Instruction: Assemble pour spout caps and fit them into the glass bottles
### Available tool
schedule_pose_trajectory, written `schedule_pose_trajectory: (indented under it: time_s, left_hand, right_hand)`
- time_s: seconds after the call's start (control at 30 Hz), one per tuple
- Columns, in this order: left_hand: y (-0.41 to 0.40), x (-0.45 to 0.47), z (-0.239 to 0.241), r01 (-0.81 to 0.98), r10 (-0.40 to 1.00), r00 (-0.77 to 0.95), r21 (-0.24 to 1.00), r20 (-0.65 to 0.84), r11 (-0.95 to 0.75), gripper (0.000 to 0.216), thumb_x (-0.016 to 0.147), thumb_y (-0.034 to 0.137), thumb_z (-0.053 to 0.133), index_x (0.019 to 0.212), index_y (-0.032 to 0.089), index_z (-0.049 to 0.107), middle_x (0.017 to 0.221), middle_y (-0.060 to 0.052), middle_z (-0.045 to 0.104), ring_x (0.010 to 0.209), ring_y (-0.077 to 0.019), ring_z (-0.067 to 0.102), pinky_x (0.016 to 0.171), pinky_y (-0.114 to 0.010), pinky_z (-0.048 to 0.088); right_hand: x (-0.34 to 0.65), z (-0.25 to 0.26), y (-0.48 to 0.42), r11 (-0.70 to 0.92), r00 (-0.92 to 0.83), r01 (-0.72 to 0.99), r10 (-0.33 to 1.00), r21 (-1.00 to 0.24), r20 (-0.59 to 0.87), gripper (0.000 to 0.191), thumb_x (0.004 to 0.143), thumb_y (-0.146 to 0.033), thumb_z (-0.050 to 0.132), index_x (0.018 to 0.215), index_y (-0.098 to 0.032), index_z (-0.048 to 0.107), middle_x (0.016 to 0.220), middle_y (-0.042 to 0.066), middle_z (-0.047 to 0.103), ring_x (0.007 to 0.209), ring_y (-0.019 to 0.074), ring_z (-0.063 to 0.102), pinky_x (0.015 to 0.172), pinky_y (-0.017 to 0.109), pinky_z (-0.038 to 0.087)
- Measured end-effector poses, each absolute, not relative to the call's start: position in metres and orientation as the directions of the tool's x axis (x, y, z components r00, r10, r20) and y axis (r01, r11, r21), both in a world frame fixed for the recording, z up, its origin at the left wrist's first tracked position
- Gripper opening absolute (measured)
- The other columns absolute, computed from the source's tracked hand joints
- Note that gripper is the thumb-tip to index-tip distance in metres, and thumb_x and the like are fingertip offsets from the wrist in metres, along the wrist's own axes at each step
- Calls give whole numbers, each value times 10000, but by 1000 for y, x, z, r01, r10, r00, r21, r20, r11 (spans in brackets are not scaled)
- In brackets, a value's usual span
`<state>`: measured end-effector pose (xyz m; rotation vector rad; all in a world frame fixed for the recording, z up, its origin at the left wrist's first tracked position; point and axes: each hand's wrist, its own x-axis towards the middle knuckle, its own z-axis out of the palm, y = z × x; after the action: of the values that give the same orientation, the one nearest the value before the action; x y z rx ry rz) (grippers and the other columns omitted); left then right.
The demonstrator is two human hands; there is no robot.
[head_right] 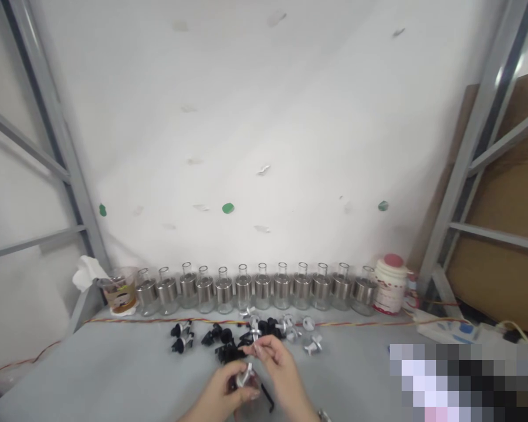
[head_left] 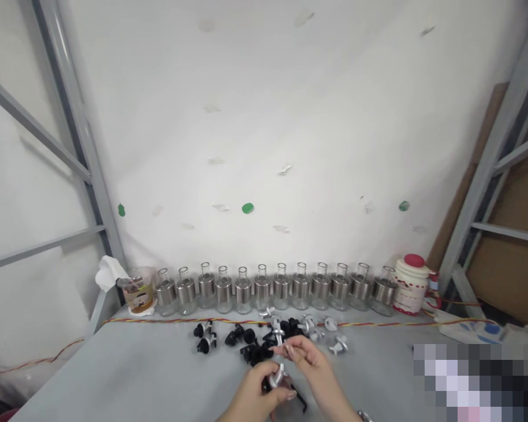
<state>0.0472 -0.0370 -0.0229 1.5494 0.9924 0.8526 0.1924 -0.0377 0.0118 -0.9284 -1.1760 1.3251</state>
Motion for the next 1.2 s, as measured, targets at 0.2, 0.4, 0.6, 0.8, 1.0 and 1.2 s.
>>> schedule_pose_trajectory:
  time_s: [0.2, 0.4, 0.6, 0.8, 1.0, 1.2]
  left_hand:
    - [-39, 48, -19, 32, 879, 476, 999, -4, -13, 345, 582, 398, 703, 771, 123, 615, 689, 1, 545, 497, -95, 515, 373, -168, 375]
    - [-39, 47, -10, -76, 856, 517, 996, -7, 54, 410, 593, 484, 674, 772, 129, 575, 709, 3, 539, 471, -75, 514, 347, -161, 364]
    - [-40, 45, 0, -42, 851, 524, 996, -43, 77, 393, 597, 449, 684, 796, 125, 587, 602, 40, 519, 401, -46, 458, 317, -148, 328]
    - [-41, 48, -1, -43, 849, 525, 994, -61, 98, 404, 564, 454, 701, 762, 123, 584, 500, 65, 500, 339, -35, 415, 302, -148, 305]
    - [-43, 49, 2, -24, 848, 524, 994, -81, 110, 458, 532, 507, 698, 747, 129, 553, 456, 75, 491, 316, -34, 383, 300, -159, 286]
    - [-41, 48, -3, -25, 851, 520, 995, -72, 99, 480, 555, 534, 674, 769, 133, 518, 466, 75, 484, 316, -36, 382, 300, -163, 296]
  right_hand:
    - [184, 5, -40, 6, -168, -238, 985, -971, 47, 346, 574, -483, 703, 677, -168, 604, 706, 55, 696, 617, 173, 621, 558, 259, 449]
    - [190, 9, -40, 23, -134, -243, 989, -970, 57, 339, 556, -477, 714, 656, -159, 658, 612, 29, 667, 550, 147, 577, 536, 249, 431]
    - [187, 5, -40, -1, -102, -340, 994, -941, 36, 295, 570, -435, 726, 685, -169, 674, 693, 51, 689, 651, 172, 604, 592, 261, 445]
    - [185, 2, -40, -15, -132, -352, 991, -936, 34, 251, 583, -389, 734, 673, -161, 680, 657, 37, 689, 528, 116, 557, 497, 209, 390]
    - [185, 5, -41, -39, -123, -365, 992, -930, 6, 249, 553, -385, 754, 659, -169, 687, 634, 26, 682, 518, 113, 546, 478, 202, 378]
    - [186, -1, -40, 6, -114, -318, 993, -948, 44, 260, 582, -415, 728, 669, -173, 690, 652, 33, 677, 585, 142, 573, 555, 230, 422]
